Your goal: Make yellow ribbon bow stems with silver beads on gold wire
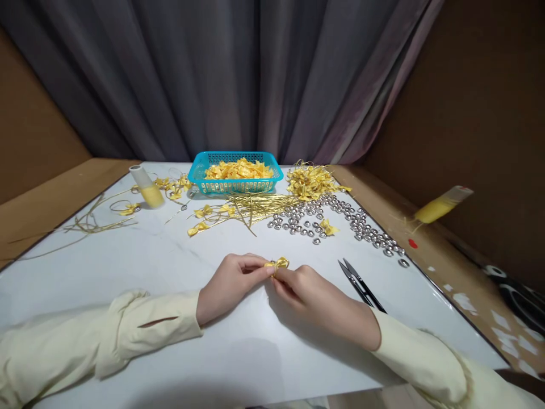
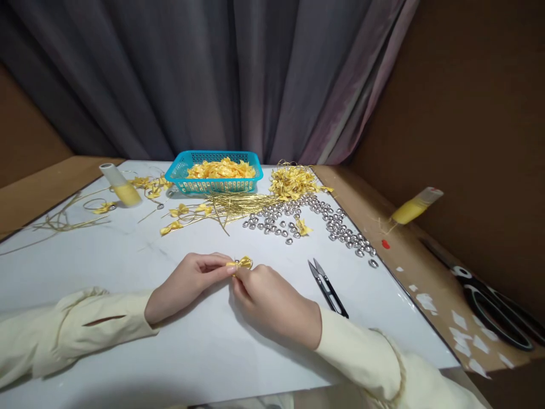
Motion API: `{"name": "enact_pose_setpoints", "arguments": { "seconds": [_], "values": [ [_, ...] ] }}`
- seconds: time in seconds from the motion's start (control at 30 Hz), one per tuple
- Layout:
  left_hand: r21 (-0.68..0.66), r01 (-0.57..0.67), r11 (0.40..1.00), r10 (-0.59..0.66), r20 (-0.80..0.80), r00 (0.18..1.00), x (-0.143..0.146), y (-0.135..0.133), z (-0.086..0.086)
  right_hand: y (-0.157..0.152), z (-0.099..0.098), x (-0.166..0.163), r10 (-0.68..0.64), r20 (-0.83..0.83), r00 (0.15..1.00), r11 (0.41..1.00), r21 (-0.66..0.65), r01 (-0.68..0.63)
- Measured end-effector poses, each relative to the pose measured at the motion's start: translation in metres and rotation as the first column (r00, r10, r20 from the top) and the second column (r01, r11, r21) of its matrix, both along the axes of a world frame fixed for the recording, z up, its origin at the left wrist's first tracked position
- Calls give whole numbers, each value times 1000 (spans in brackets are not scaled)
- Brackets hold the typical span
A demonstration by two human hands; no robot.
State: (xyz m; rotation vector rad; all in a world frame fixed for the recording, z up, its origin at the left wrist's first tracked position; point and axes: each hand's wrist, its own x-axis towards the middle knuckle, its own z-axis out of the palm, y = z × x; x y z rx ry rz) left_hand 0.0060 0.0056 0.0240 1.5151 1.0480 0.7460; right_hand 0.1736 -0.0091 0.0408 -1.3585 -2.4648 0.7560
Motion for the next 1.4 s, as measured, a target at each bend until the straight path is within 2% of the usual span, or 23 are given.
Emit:
{"name": "enact_pose_setpoints", "arguments": {
  "seconds": [0.2,0.33,0.47,0.6,0.73,0.97,1.2,1.4],
  "values": [
    [-58,20,998,-14,99,995,-1,0,0,4,4,2,-24,-168,985,988,-152,-2],
    [-130,31,991,-7,180,984,-3,0,-2,6,6,5,-50,-201,978,967,-255,-3],
    [-210,38,977,14,239,971,-2,0,0,8,6,8,-72,-230,970,953,-302,-1],
    [-250,0,968,62,240,969,0,-1,4,9,8,8,-76,-226,971,952,-307,3],
    [-233,-54,971,107,221,969,3,0,5,9,11,6,-82,-212,974,950,-313,12],
    [-244,-125,962,181,225,957,11,2,2,11,6,4,-86,-221,971,955,-297,17],
    [-201,-143,969,181,189,965,14,6,-4,11,1,1,-133,-247,960,949,-311,52],
    [-103,-139,985,152,135,979,12,7,-1,11,0,2,-98,-240,966,959,-282,27]
  ]
}}
